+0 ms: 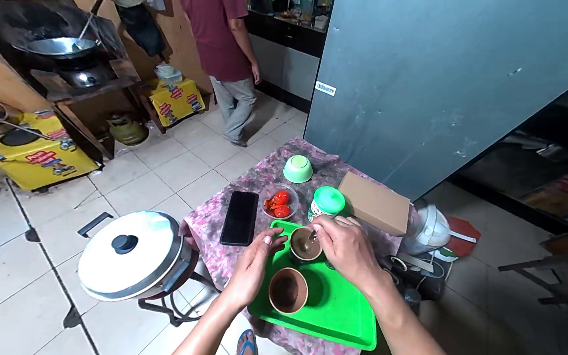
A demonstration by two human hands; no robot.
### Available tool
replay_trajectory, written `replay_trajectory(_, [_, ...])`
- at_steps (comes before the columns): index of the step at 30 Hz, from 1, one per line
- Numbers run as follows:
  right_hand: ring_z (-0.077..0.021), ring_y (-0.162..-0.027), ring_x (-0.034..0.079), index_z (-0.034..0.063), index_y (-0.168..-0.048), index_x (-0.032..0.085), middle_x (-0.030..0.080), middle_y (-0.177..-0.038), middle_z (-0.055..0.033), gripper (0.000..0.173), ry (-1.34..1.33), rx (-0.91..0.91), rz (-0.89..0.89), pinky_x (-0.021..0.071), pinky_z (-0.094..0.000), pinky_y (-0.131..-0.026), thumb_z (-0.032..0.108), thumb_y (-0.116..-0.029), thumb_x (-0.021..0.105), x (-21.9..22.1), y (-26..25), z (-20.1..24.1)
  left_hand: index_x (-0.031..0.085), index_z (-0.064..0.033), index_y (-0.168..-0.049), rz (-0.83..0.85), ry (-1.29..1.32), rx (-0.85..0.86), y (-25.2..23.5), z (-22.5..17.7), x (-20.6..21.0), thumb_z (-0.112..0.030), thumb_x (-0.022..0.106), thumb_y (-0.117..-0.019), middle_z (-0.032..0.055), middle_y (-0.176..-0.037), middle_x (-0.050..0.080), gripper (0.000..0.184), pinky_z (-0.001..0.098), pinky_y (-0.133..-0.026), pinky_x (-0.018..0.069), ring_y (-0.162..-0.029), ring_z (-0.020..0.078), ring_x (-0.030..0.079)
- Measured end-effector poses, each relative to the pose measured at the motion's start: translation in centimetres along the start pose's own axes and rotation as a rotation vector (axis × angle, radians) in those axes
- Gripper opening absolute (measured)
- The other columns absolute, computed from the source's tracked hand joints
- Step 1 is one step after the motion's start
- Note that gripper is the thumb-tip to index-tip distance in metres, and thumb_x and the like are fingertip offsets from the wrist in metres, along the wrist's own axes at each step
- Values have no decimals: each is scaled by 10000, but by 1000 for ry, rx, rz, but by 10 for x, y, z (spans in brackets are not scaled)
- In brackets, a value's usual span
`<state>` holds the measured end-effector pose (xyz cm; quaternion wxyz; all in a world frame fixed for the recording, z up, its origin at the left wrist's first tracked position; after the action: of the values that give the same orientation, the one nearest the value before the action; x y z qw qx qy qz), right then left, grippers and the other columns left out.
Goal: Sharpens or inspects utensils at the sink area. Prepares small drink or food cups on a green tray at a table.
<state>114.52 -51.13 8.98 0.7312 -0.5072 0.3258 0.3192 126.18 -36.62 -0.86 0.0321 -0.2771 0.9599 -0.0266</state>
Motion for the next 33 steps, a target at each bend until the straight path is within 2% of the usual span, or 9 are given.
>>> replay_trajectory(2, [-97, -652, 572, 194, -949, 695, 577, -671, 69, 286, -28, -22, 33, 484, -332, -658, 316, -1056, 459, 2, 1, 4, 516, -132, -1468, 0, 0, 0, 0, 0, 1, -508, 216, -1093, 70, -1338, 674, 611, 444, -1067, 533, -1225, 241, 654])
replay_trajectory(6, [-98, -712, 620, 202, -1033, 728, 641, -739, 65, 273, -54, -14, -6, 530, -334, -725, 319, -1067, 483, -2, -1, 3, 513, -127, -1469, 4, -1, 1, 1, 0, 3, -499, 212, -1094, 71, -1335, 676, 608, 445, -1065, 534, -1220, 241, 657])
replay_trajectory(11, [-100, -657, 572, 189, -948, 695, 573, -671, 67, 288, -56, -24, 43, 491, -329, -672, 315, -1060, 462, 4, -1, 7, 511, -113, -1467, 28, 16, 14, 0, -2, 5, -503, 218, -1095, 86, -1331, 677, 613, 444, -1063, 535, -1216, 249, 659])
replay_trajectory(15, [-112, -709, 621, 194, -1043, 727, 638, -737, 53, 276, -66, 7, -18, 540, -341, -722, 315, -1071, 481, 0, -1, 0, 509, -122, -1468, 26, 1, 4, -1, -2, 5, -487, 213, -1096, 83, -1324, 682, 599, 439, -1054, 541, -1210, 246, 663])
replay_trajectory(19, [-110, -633, 572, 186, -928, 682, 564, -649, 58, 259, -19, 18, 18, 489, -343, -659, 290, -1046, 475, 5, 0, 1, 510, -118, -1465, 23, 12, 7, -1, -2, 5, -473, 208, -1098, 90, -1321, 682, 593, 443, -1049, 544, -1206, 257, 666])
replay_trajectory(24, [-113, -696, 611, 191, -1056, 728, 641, -736, 55, 268, -48, 31, -28, 522, -338, -699, 315, -1071, 490, 0, -1, -4, 509, -120, -1466, 26, 0, -4, 0, -1, 6, -464, 206, -1097, 83, -1322, 683, 589, 439, -1047, 544, -1200, 249, 668])
replay_trajectory(28, [-99, -614, 557, 188, -921, 680, 557, -638, 67, 263, -35, 27, 20, 474, -339, -655, 290, -1047, 473, 4, 0, 0, 513, -117, -1461, 21, 19, -3, 0, -1, 5, -461, 223, -1101, 91, -1318, 683, 576, 446, -1054, 540, -1211, 257, 662])
replay_trajectory(31, [-81, -707, 621, 191, -1024, 724, 654, -749, 73, 275, -98, 24, -4, 526, -337, -736, 308, -1071, 479, 3, 1, 0, 511, -123, -1465, 17, 8, -8, 1, -1, 5, -463, 217, -1099, 82, -1311, 687, 580, 440, -1054, 539, -1206, 247, 665])
replay_trajectory(33, [-117, -703, 628, 185, -1039, 729, 657, -743, 47, 263, -21, 29, -31, 518, -347, -701, 304, -1065, 496, 2, 0, -2, 515, -125, -1462, 17, 4, -13, 1, 0, 5, -463, 219, -1098, 79, -1308, 691, 579, 439, -1052, 541, -1200, 246, 668])
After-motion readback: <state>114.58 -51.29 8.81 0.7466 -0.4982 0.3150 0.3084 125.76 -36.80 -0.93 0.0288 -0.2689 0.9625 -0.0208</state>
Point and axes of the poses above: each hand's wrist, its own y-axis away from the middle knuckle, its own x-axis out of the palm, z = x × y, the point moved 8 cm from there along -y, towards the middle knuckle
